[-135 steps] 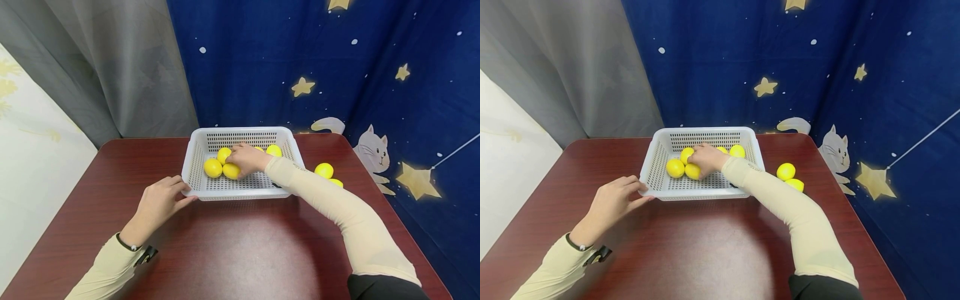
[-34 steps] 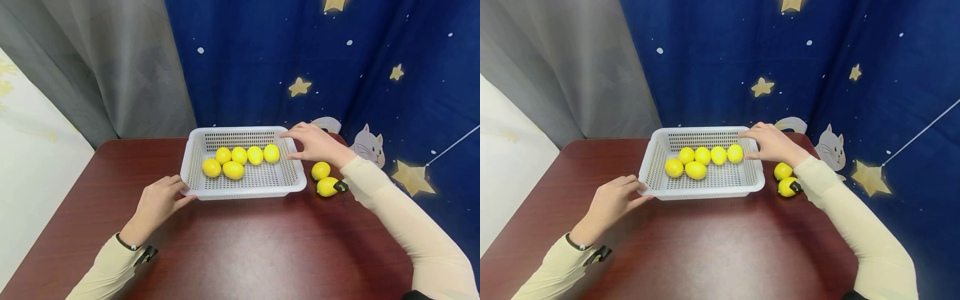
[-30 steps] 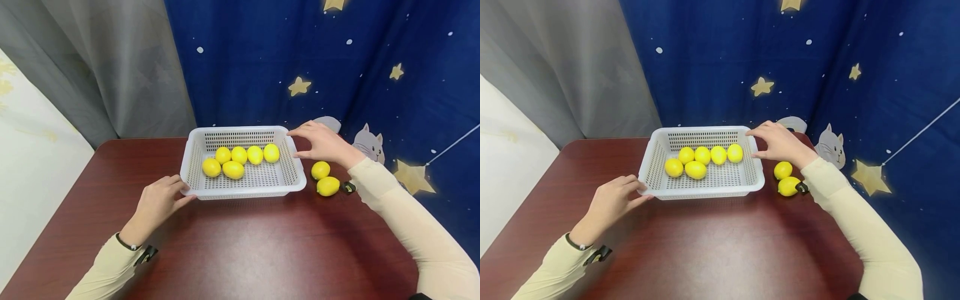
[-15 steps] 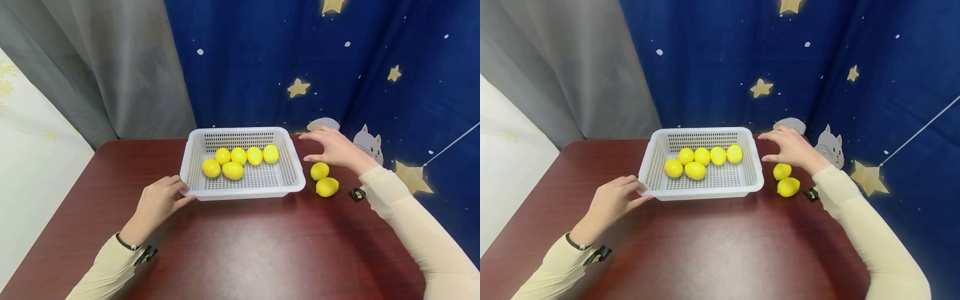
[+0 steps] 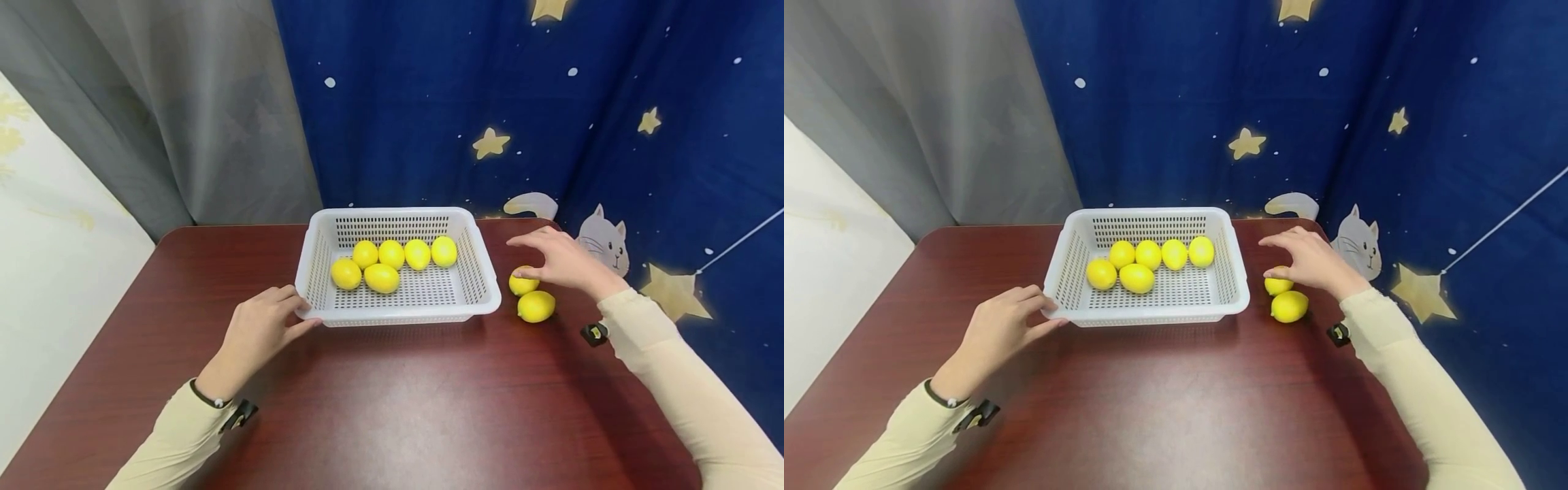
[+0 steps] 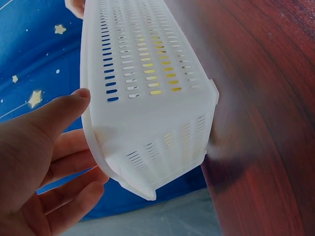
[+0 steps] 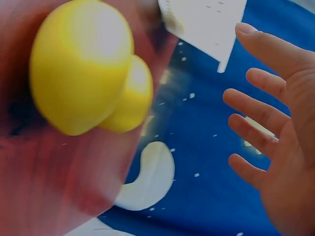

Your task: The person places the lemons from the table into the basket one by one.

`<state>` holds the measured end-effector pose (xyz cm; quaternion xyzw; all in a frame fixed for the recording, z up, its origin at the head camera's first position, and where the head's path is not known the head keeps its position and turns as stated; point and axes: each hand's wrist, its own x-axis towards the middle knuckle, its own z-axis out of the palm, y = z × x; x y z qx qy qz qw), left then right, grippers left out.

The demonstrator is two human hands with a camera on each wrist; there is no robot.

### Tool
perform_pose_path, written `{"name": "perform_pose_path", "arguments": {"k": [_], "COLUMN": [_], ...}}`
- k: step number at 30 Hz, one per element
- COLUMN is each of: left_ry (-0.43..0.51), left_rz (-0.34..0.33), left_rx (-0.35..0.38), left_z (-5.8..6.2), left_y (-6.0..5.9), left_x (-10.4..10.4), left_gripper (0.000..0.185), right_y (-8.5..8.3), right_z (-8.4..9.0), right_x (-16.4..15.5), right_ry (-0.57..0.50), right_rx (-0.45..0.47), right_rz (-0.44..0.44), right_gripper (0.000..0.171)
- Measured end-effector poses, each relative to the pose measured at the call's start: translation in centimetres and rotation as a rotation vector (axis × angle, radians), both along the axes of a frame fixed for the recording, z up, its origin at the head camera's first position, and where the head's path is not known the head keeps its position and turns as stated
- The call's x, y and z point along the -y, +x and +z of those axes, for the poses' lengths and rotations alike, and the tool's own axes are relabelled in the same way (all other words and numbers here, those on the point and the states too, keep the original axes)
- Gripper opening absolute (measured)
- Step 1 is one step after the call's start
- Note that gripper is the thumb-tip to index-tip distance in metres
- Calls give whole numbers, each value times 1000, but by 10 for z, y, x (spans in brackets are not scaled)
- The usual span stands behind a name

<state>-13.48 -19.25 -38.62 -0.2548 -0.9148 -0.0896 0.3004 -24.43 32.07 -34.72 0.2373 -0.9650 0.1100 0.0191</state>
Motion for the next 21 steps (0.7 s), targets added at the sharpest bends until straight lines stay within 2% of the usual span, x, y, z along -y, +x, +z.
{"name": "perform_pose_path", "arguments": {"k": [5,12,21], "left_ry": [1,3,-3], "left_rz": [-2,-6,4], "left_rx": [-2,5,13], "left_z": [0,0,0], "left_y": [0,0,0], "left_x": [0,0,1], "left_gripper": [31,31,31], "right_y": [1,1,-2], "right_z": [-15,-35,-47], "right_x": [-11,-22,-25], "right_ry": [13,22,16], "right_rx": [10,53,88], "right_rz": [10,-32,-96], "right_gripper": [54,59,58]}}
